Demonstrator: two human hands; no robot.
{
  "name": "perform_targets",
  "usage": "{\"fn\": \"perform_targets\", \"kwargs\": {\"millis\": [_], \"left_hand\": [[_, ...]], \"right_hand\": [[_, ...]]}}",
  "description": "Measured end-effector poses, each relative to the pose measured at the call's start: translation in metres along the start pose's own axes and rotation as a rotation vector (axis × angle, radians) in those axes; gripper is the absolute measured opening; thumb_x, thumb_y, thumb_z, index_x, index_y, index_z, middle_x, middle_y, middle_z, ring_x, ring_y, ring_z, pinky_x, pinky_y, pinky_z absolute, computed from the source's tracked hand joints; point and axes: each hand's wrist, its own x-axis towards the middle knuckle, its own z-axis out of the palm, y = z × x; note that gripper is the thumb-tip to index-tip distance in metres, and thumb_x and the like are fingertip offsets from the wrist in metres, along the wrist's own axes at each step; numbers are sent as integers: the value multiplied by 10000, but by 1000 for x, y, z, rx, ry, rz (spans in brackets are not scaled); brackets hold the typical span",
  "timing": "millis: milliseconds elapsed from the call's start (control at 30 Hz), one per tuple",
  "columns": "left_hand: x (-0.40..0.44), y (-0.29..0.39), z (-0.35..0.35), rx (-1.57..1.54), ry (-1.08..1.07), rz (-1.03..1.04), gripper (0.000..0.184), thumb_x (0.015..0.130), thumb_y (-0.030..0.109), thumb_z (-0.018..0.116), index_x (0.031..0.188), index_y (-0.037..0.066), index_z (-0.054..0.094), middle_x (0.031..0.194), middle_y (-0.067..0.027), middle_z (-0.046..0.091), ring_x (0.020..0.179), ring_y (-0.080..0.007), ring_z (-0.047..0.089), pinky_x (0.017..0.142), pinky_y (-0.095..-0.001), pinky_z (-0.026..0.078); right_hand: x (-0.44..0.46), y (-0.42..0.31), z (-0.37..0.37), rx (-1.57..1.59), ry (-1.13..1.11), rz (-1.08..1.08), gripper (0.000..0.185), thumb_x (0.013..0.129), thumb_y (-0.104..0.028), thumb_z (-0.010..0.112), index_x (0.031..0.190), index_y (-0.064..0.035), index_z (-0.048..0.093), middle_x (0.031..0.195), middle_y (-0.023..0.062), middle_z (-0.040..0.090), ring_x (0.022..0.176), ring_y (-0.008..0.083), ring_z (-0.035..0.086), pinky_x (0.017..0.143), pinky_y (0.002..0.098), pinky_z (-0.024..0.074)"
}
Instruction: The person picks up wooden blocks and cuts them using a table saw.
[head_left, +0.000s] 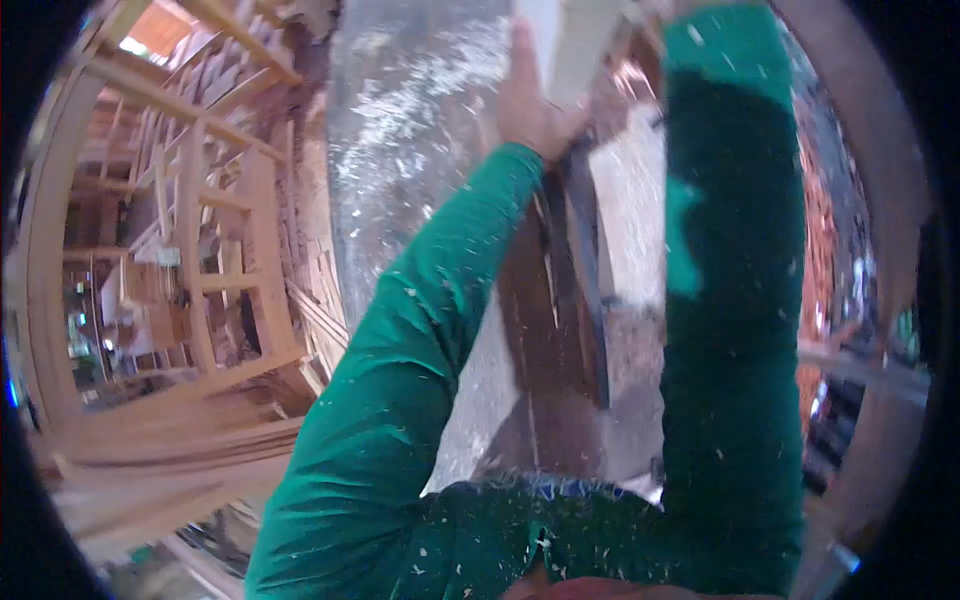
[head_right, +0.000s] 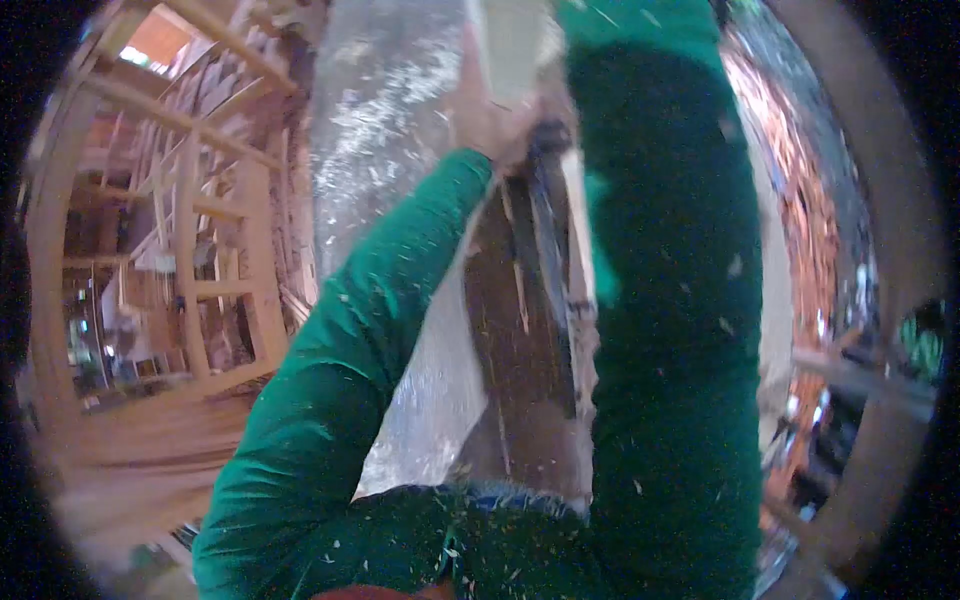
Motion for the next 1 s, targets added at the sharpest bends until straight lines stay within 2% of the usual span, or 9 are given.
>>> {"fn": "perform_targets", "kwargs": {"millis": [167, 267, 367, 400, 500, 600, 733, 900, 1000], "left_hand": [[20, -35, 8, 124, 94, 106, 1143, 695, 295, 821, 1605, -17, 203, 1598, -315, 331, 1480, -416, 376, 1200, -412, 353], [35, -26, -2, 89, 94, 91, 1165, 680, 292, 831, 1608, -12, 195, 1615, -302, 308, 1495, -419, 345, 1220, -418, 329], [50, -25, -4, 78, 64, 32, 1184, 675, 295, 842, 1611, -9, 183, 1637, -283, 273, 1508, -405, 326, 1228, -420, 319], [53, -25, -4, 84, 148, 56, 1123, 673, 289, 851, 1588, -4, 268, 1521, -290, 465, 1403, -408, 485, 1163, -430, 411], [66, -23, -42, 10, -120, -120, 962, 706, 337, 839, 1488, -46, 431, 1247, -316, 656, 1160, -414, 667, 990, -441, 544], [62, -9, -71, 104, -93, -124, 890, 666, 273, 852, 1436, -16, 513, 1062, -295, 719, 988, -408, 725, 898, -449, 577], [10, 25, -103, 136, 20, -271, 846, 652, 237, 847, 1415, 27, 550, 1052, -284, 725, 979, -407, 726, 891, -462, 579], [-104, 106, -163, 253, 67, -385, 800, 643, 215, 845, 1376, 31, 581, 1047, -272, 731, 976, -404, 728, 882, -464, 577], [-191, 136, -189, 240, 97, -333, 752, 638, 204, 842, 1330, 25, 611, 1026, -265, 735, 954, -399, 733, 876, -468, 573]], "right_hand": [[47, 63, 14, 30, -15, 315, 451, 800, -114, 821, 1165, 97, 660, 1060, 125, 729, 944, 218, 701, 849, 348, 554], [60, 78, 22, 28, -74, 228, 759, 714, -270, 904, 1265, 127, 564, 1013, 170, 747, 885, 268, 728, 858, 386, 572], [63, 77, 33, -25, 22, 106, 593, 727, -215, 852, 1141, 136, 613, 959, 170, 742, 823, 261, 731, 826, 383, 572], [68, 90, 36, -51, 20, 188, 432, 797, -143, 810, 1104, 121, 661, 1046, 167, 728, 918, 209, 709, 829, 326, 567], [68, 88, 66, -142, 136, 141, 488, 756, -169, 831, 1095, 114, 624, 1033, 181, 720, 904, 241, 707, 836, 361, 566], [56, 39, 94, -237, 128, 180, 582, 701, -157, 839, 1128, 125, 561, 1009, 233, 715, 911, 314, 716, 840, 402, 564], [27, -26, 105, -7, 77, 216, 606, 712, -221, 822, 1140, 117, 558, 1055, 306, 699, 984, 429, 713, 898, 470, 550], [-45, -155, 82, 138, 81, 201, 792, 709, -84, 826, 1416, -10, 478, 1244, 255, 652, 1142, 363, 660, 969, 428, 515], [-85, -231, 48, 115, 10, 75, 775, 746, -140, 852, 1410, 2, 480, 1163, 235, 691, 1056, 335, 697, 927, 410, 533]]}}
